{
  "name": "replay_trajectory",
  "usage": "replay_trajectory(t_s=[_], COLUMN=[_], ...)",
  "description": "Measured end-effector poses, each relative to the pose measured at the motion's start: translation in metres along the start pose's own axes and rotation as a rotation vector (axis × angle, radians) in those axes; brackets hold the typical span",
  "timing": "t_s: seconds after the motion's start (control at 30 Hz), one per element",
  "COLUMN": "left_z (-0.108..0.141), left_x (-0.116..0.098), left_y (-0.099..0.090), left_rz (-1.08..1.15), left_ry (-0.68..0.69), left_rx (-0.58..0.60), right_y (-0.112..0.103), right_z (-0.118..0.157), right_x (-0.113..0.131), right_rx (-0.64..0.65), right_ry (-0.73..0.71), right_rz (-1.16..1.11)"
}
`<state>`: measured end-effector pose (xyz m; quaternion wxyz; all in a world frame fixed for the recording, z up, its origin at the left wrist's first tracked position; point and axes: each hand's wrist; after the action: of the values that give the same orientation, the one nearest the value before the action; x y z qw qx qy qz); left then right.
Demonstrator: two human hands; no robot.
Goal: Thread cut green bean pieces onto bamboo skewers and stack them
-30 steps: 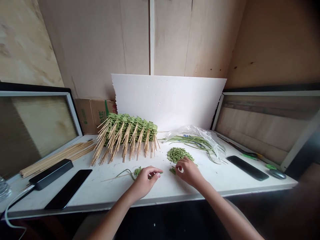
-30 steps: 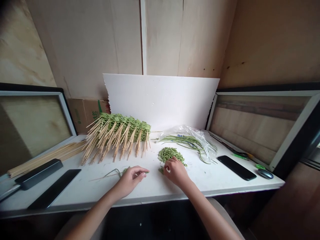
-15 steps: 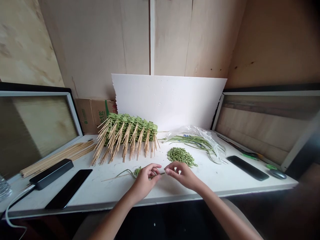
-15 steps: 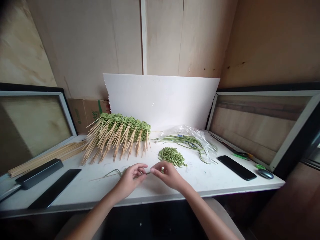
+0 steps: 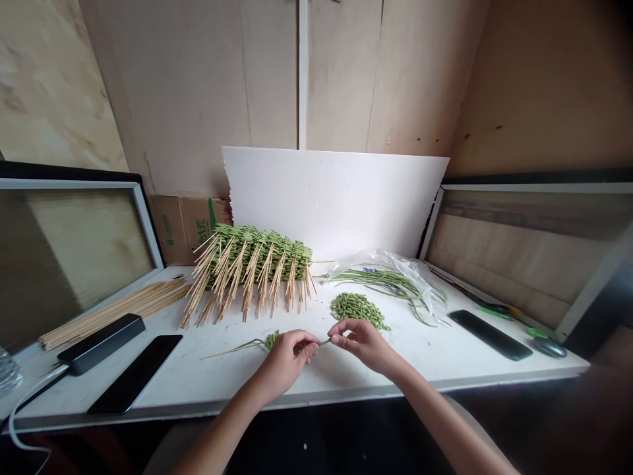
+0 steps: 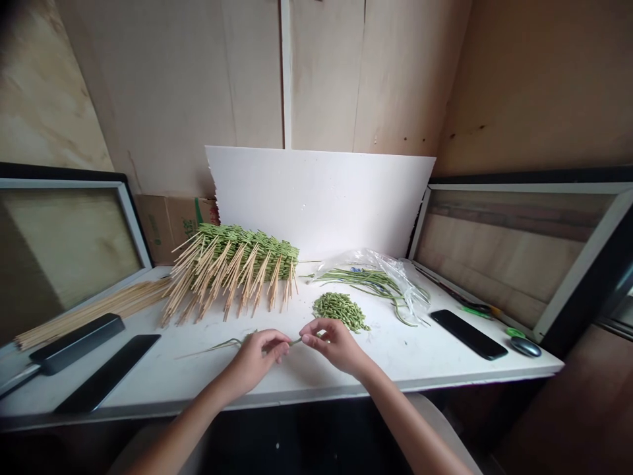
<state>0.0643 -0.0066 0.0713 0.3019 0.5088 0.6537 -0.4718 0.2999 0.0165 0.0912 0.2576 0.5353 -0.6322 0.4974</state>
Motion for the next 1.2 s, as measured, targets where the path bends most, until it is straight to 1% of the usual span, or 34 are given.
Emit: replay_trajectory(t_s=[0.13,0.27,0.4,0.47,0.57,0.63,0.67,0.73,0.8,0.9,1.0,1.03,1.1,1.2], left_z=[0.001,0.002,0.003,0.004,0.004,0.004,0.004,0.005,0.005,0.006,0.005,0.005,0.003,0.002], left_x=[-0.004,-0.008,-0.01,-0.01,-0.012,-0.014,-0.015,-0.017,-0.018,-0.02,-0.019,-0.018,-0.016,-0.012], left_y=[0.001,0.002,0.004,0.005,0.005,0.004,0.004,0.003,0.002,0.0,-0.001,-0.002,-0.002,-0.002], left_rz=[-0.048,-0.081,-0.05,-0.038,-0.048,-0.049,-0.043,-0.023,0.009,0.071,0.1,0.101,0.1,0.085], left_ry=[0.053,0.101,0.088,0.074,0.063,0.072,0.086,0.122,0.144,0.149,0.14,0.133,0.107,0.068], left_rx=[-0.054,-0.089,-0.066,-0.05,-0.053,-0.05,-0.048,-0.042,-0.027,0.001,0.03,0.036,0.036,-0.005], right_y=[0.004,0.009,0.014,0.017,0.021,0.023,0.024,0.026,0.028,0.026,0.017,0.012,0.002,-0.011], right_z=[0.006,0.01,0.012,0.012,0.014,0.015,0.015,0.017,0.017,0.015,0.009,0.007,0.002,-0.004], right_x=[0.015,0.021,0.02,0.02,0.019,0.019,0.019,0.018,0.017,0.015,0.01,0.008,0.001,-0.012], right_rx=[-0.003,-0.039,-0.086,-0.11,-0.134,-0.157,-0.168,-0.175,-0.162,-0.096,-0.006,0.009,-0.012,-0.136], right_ry=[-0.065,-0.106,-0.128,-0.175,-0.297,-0.363,-0.374,-0.349,-0.285,-0.192,-0.144,-0.14,-0.148,-0.188], right_rz=[0.102,0.169,0.191,0.227,0.31,0.321,0.305,0.242,0.157,-0.001,-0.136,-0.137,-0.031,0.27])
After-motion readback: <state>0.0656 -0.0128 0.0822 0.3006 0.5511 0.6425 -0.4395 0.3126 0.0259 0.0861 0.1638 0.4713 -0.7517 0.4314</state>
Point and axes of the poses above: each hand's wrist, its own z-axis away from the middle knuckle, its own y-axis out of the palm, x = y × z, and after that the axes turned 14 degrees about -x, right-handed
